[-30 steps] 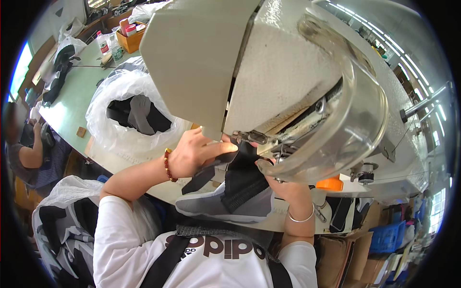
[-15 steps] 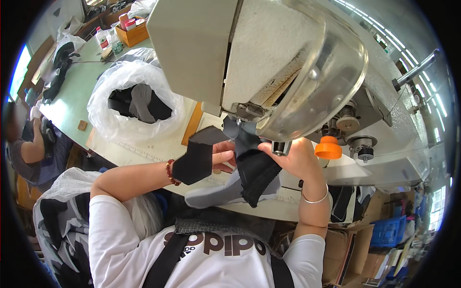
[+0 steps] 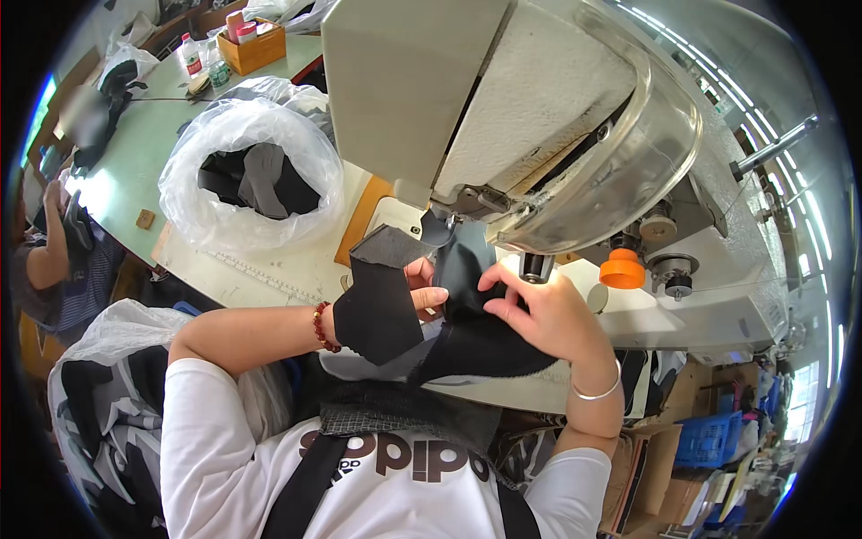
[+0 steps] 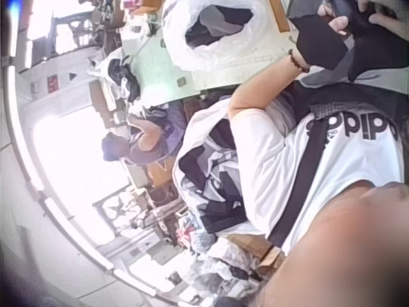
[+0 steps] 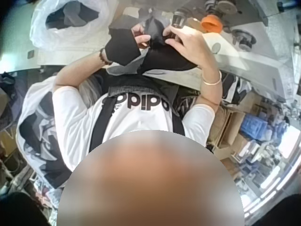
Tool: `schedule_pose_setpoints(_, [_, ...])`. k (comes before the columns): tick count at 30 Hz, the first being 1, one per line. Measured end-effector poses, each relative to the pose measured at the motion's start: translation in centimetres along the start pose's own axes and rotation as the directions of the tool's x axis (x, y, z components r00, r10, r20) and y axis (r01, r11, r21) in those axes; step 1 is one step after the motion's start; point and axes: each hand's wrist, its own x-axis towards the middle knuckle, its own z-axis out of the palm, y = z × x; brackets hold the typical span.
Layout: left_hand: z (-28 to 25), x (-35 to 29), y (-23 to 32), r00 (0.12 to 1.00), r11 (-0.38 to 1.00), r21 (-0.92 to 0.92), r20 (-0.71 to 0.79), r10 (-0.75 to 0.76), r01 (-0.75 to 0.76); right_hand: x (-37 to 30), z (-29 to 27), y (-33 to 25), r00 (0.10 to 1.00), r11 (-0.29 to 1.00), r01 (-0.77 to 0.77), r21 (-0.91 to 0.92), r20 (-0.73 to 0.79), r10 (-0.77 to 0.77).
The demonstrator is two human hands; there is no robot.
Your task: Sewing together black fabric components of a shoe using an industrial sewing machine.
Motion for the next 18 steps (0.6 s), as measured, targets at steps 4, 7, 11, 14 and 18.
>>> schedule_pose_setpoints(4, [-0.2, 0.4, 0.5, 1.0, 0.995, 0.101, -0.01, -0.019, 0.02, 1.7, 0.1, 1.2, 0.986, 0.991, -0.119, -0.054, 0.111, 0.124])
schedule_pose_setpoints(7, [-0.1, 0.6, 0.5, 1.0, 0.996, 0.086, 0.013, 0.004, -0.005, 1.5, 0.6, 0.7, 0.998, 0.997, 0.01, 0.07, 0.066, -0.015])
schedule_pose_setpoints(11, [-0.6, 0.0, 0.7, 0.998, 0.923, 0.384, -0.058, 0.0, 0.022, 0.6, 1.5, -1.1, 0.998, 0.997, 0.045, 0.068, 0.044, -0.048])
schedule_pose_setpoints(14, [-1.1, -0.2, 0.7, 0.991, 0.864, 0.491, -0.12, -0.059, 0.111, 0.5, 2.7, -1.9, 0.999, 0.994, 0.049, 0.1, -0.003, -0.049])
schedule_pose_setpoints(18, [-0.9, 0.1, 1.1, 0.998, 0.975, 0.219, 0.049, 0.027, -0.037, 0.7, 3.1, -1.1, 1.0, 0.958, 0.014, 0.286, -0.023, -0.007])
